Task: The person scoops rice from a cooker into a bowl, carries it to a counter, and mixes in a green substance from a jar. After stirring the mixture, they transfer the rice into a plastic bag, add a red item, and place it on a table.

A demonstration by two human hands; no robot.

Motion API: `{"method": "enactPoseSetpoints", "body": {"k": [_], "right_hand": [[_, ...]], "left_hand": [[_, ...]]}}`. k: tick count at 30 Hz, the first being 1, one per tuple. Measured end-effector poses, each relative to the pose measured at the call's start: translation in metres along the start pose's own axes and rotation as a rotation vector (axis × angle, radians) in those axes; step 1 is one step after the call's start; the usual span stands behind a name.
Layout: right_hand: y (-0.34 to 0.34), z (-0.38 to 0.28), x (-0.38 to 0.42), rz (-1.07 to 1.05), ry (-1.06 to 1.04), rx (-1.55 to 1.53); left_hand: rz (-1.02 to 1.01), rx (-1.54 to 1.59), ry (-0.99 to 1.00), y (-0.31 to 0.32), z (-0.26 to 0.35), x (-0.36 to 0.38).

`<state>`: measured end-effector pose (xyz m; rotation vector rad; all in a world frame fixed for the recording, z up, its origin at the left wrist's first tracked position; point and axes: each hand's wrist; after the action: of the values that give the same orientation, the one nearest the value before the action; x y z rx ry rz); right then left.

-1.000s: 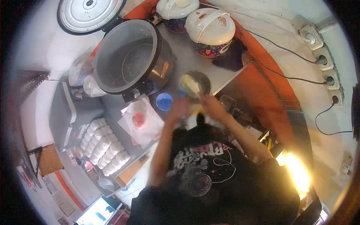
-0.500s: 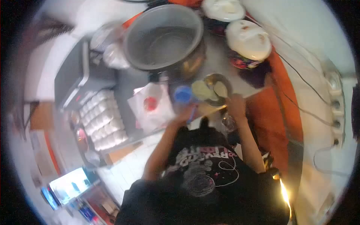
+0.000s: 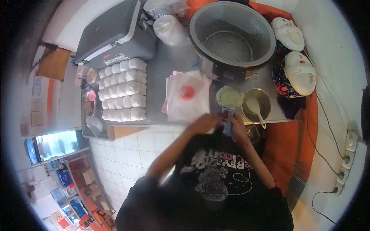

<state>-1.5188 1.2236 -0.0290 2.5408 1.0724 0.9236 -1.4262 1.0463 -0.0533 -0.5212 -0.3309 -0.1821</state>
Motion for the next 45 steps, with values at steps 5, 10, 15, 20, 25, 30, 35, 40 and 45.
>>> {"method": "enactPoseSetpoints", "body": {"k": [5,10,15,20,25,30,35,40,45], "right_hand": [[0.007,-0.008,0.006,-0.031,0.209,0.017],[0.029,0.015,0.002,-0.119,0.201,-0.167],[0.084,0.009,-0.002,-0.002,0.201,-0.062],[0.087,0.069,-0.057,0.054,0.239,0.031],[0.105,0.094,-0.111,0.253,0.348,0.307],[0.130,0.133,-0.137,0.441,-0.318,1.920],[0.131,0.147,-0.133,0.414,-0.288,1.854],[0.126,0.159,-0.124,0.502,-0.402,1.742],[0.130,0.148,-0.112,0.507,-0.429,1.607]], "left_hand": [[0.549,-0.571,0.268,-0.057,-0.109,0.022],[0.450,-0.583,0.072,-0.092,-0.123,0.015],[0.632,-0.307,0.391,-0.129,-0.143,0.004],[0.856,-0.030,0.164,-0.147,-0.216,0.008],[0.909,0.094,-0.021,-0.170,-0.233,0.051],[1.025,0.269,-0.047,-0.169,-0.212,0.095],[0.987,0.442,0.095,-0.178,-0.178,0.122],[0.976,0.513,-0.008,-0.169,-0.195,0.131],[0.874,0.657,-0.089,-0.174,-0.161,0.138]]}}
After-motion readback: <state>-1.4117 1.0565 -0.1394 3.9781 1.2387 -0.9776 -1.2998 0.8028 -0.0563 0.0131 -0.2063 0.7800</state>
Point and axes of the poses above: each hand's wrist, its own x-axis away from the middle knuckle, its own y-axis out of the palm, z = x × y, and after that the axes turned 7 degrees about y, right-handed
